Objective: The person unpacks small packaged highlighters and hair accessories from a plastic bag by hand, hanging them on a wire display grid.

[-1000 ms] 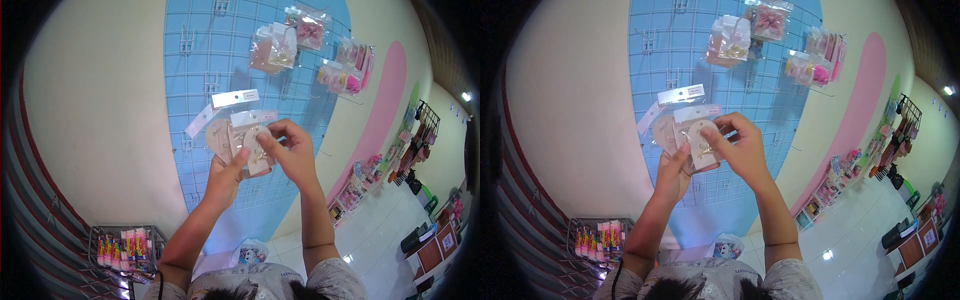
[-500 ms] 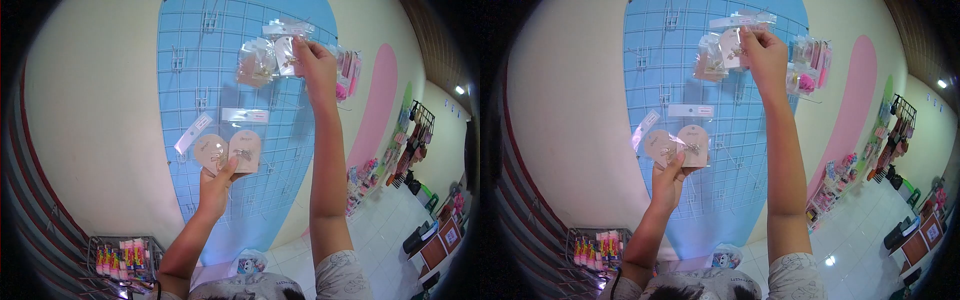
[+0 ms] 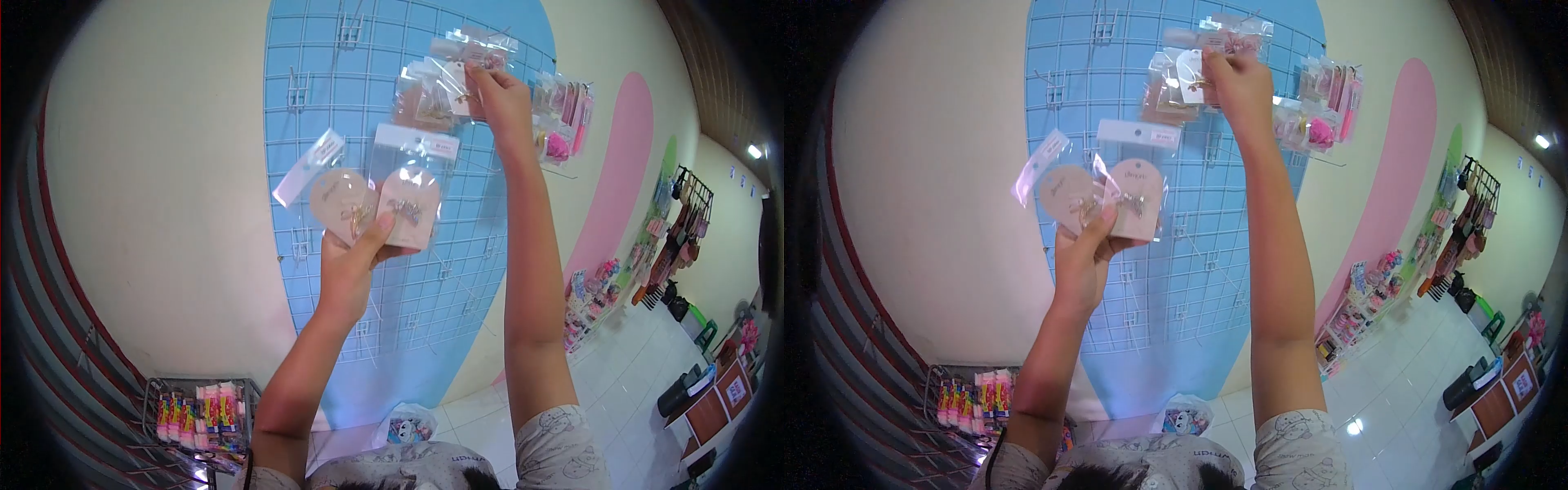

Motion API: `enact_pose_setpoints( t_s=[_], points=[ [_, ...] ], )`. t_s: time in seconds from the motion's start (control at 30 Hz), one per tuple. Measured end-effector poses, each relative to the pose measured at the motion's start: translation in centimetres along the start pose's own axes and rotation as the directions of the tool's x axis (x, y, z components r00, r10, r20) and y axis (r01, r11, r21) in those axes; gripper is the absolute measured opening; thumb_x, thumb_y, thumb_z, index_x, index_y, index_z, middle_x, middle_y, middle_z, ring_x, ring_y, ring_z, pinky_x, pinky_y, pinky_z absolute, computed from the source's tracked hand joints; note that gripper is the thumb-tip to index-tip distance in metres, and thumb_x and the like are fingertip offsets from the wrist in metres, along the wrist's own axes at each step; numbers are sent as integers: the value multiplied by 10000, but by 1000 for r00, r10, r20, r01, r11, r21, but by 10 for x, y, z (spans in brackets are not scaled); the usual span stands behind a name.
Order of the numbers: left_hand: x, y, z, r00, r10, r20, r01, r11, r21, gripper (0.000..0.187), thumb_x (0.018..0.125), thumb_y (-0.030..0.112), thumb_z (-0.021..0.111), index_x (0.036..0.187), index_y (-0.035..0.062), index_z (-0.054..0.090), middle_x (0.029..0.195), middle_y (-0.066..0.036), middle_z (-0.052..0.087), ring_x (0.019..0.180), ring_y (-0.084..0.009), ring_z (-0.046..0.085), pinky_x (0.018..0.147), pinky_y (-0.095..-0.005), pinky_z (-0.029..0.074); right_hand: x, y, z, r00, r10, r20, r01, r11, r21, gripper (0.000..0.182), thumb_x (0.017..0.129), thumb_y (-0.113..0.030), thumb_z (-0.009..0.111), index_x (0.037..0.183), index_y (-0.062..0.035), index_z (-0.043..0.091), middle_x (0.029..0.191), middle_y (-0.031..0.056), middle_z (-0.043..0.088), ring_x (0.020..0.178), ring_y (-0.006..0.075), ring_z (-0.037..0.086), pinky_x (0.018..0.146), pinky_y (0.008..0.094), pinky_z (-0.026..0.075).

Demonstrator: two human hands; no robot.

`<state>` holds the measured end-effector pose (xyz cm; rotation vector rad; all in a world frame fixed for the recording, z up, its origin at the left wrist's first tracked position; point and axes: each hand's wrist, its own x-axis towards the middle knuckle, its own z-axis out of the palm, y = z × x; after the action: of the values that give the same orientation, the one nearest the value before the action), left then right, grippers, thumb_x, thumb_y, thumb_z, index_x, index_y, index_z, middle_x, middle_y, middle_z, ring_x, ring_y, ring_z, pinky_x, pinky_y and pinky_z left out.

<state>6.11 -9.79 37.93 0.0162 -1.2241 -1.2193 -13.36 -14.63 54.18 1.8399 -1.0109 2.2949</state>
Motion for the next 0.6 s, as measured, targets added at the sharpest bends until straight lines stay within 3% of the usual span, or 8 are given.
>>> enact_pose_setpoints(
  t_s=[0.07,0.17,0.27,0.37,0.4,0.47,0.57,0.6],
  points=[
    [10,3,6,1000,9,15,-9,1000,16,413,888,157,589,1227,-36,451,1111,-161,592,947,-239,642,719,-348,594,-2,3,1,996,79,36,-79,997,6,332,822,-293,670,893,30,660,730,45,623,596,91,566,504,214,443],
    [22,5,12,999,23,27,-23,1000,20,417,886,159,591,1227,-36,451,1103,-160,593,927,-230,646,703,-333,595,0,26,-8,997,-17,75,20,999,-37,322,819,-314,673,819,7,648,692,33,603,563,85,547,483,225,430],
    [30,3,16,998,46,45,-46,999,8,423,884,166,596,1225,-39,452,1091,-156,597,913,-223,648,693,-324,596,-14,10,-6,992,89,88,-93,995,38,411,821,-346,674,694,40,615,558,28,546,533,114,529,475,290,422],
    [35,0,21,998,46,48,-47,999,15,425,884,167,597,1224,-42,450,1086,-152,597,910,-218,648,690,-319,597,-14,14,-5,985,118,129,-117,993,-15,411,836,-371,659,755,31,618,635,39,582,584,112,537,521,283,431],
    [38,0,23,998,49,48,-49,999,14,423,885,164,597,1223,-43,449,1086,-151,596,910,-216,647,689,-316,598,-17,16,-3,1000,-21,-4,20,995,-102,408,843,-376,651,780,25,618,675,42,593,609,109,537,537,283,430],
    [43,0,25,997,64,36,-64,998,4,418,887,158,594,1223,-44,450,1085,-150,595,908,-213,646,687,-313,599,-26,19,4,919,-330,-215,254,914,-317,403,856,-388,635,831,14,618,756,48,615,660,101,537,568,281,428],
    [51,1,27,993,115,-11,-115,993,-31,414,889,148,592,1229,-42,451,1082,-148,596,900,-207,646,679,-306,601,-52,6,-7,928,-293,-229,271,955,-124,416,873,-410,609,895,5,612,857,52,624,739,98,549,607,284,440],
    [53,2,30,990,137,-27,-138,989,-44,416,889,144,593,1233,-42,452,1082,-147,596,896,-204,646,677,-304,602,-64,-6,-9,981,-177,-78,178,984,5,367,888,-359,611,858,7,615,777,27,612,673,83,537,583,257,433]
  ],
)
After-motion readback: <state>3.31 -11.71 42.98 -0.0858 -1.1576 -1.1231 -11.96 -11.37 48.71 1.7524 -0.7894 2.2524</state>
